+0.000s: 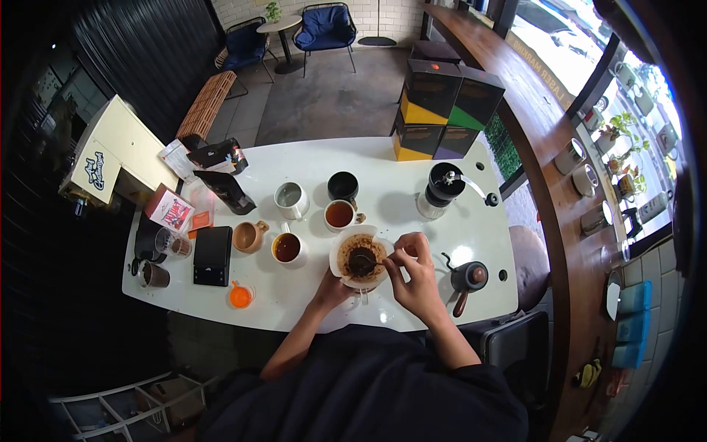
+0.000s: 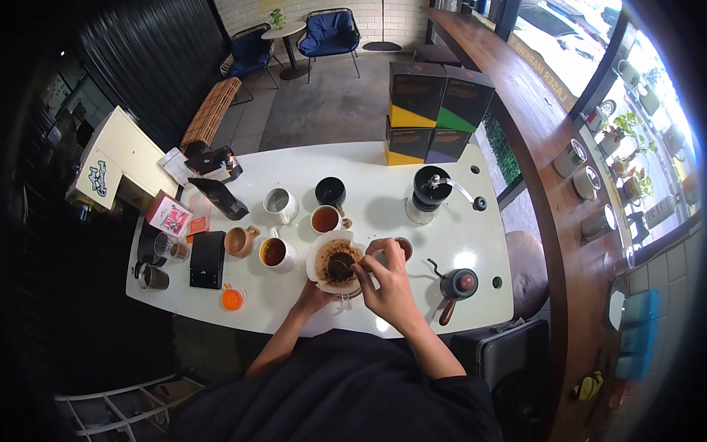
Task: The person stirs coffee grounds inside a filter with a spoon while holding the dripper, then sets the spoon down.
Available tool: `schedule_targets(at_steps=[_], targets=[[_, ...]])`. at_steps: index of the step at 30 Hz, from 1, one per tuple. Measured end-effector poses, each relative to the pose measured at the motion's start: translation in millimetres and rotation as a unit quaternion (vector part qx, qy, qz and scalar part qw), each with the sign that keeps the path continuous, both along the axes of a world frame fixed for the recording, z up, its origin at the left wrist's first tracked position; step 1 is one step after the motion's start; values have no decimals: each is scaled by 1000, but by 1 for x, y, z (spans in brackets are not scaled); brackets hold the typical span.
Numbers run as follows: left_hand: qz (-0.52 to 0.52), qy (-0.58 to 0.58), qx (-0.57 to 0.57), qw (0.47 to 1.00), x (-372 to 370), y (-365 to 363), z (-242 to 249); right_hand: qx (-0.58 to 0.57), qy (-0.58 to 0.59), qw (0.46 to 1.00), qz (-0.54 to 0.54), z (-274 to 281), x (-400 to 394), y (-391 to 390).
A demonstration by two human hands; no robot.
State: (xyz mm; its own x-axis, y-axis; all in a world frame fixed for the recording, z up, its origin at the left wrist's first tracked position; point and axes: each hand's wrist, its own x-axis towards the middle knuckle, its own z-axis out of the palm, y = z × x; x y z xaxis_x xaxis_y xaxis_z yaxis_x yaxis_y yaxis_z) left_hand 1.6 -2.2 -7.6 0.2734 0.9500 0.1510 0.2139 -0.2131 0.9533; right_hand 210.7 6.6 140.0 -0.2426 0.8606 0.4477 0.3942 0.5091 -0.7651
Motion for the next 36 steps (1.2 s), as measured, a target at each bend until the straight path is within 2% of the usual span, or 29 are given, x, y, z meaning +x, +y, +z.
schedule_targets(at_steps=[2, 4, 11, 14, 15, 17, 18, 19, 21, 22, 23, 24, 26, 32, 34, 36], targets=[[35, -131, -64, 989, 5, -3, -2, 34, -29, 999, -5, 3, -2, 2], [34, -132, -50, 989, 6, -6, -1, 33, -66, 997, -18, 0, -6, 6], [35, -70, -8, 997, 0, -2, -5, -15, -50, 998, -27, -7, -3, 9], [4, -138, -5, 990, 0, -4, 39, -16, -52, 998, -27, -8, -2, 7], [0, -140, -5, 990, -5, -10, 40, -15, -54, 998, -31, -8, -1, 7], [165, -23, 61, 984, -28, -28, 39, -15, -48, 999, -20, -11, 1, 7], [192, -38, 92, 976, -38, -32, 47, -15, -46, 998, -27, -12, 1, 7], [212, 2, 160, 964, -52, -37, 72, -12, -50, 998, -22, -12, 1, 7], [299, -117, 400, 858, -70, -31, 141, -16, -55, 998, -27, -13, 1, 5], [392, -369, 434, 723, -73, -55, 178, -10, -59, 998, -25, -12, 1, 3], [378, -297, 640, 599, -40, -42, 286, -2, -63, 998, -25, -12, -1, 3], [373, -300, 633, 608, -44, -42, 283, -10, -62, 997, -35, -13, -3, 1], [335, -316, 664, 589, -46, -43, 280, 3, -52, 998, -25, -11, -3, 2], [234, -329, 781, 476, -34, -77, 258, 8, -63, 998, -15, -3, 2, 0], [185, -321, 814, 447, -25, -86, 251, -7, -41, 999, -14, -7, -2, 0], [151, -308, 836, 428, -26, -93, 246, 18, -69, 997, -22, -7, -2, -3]])
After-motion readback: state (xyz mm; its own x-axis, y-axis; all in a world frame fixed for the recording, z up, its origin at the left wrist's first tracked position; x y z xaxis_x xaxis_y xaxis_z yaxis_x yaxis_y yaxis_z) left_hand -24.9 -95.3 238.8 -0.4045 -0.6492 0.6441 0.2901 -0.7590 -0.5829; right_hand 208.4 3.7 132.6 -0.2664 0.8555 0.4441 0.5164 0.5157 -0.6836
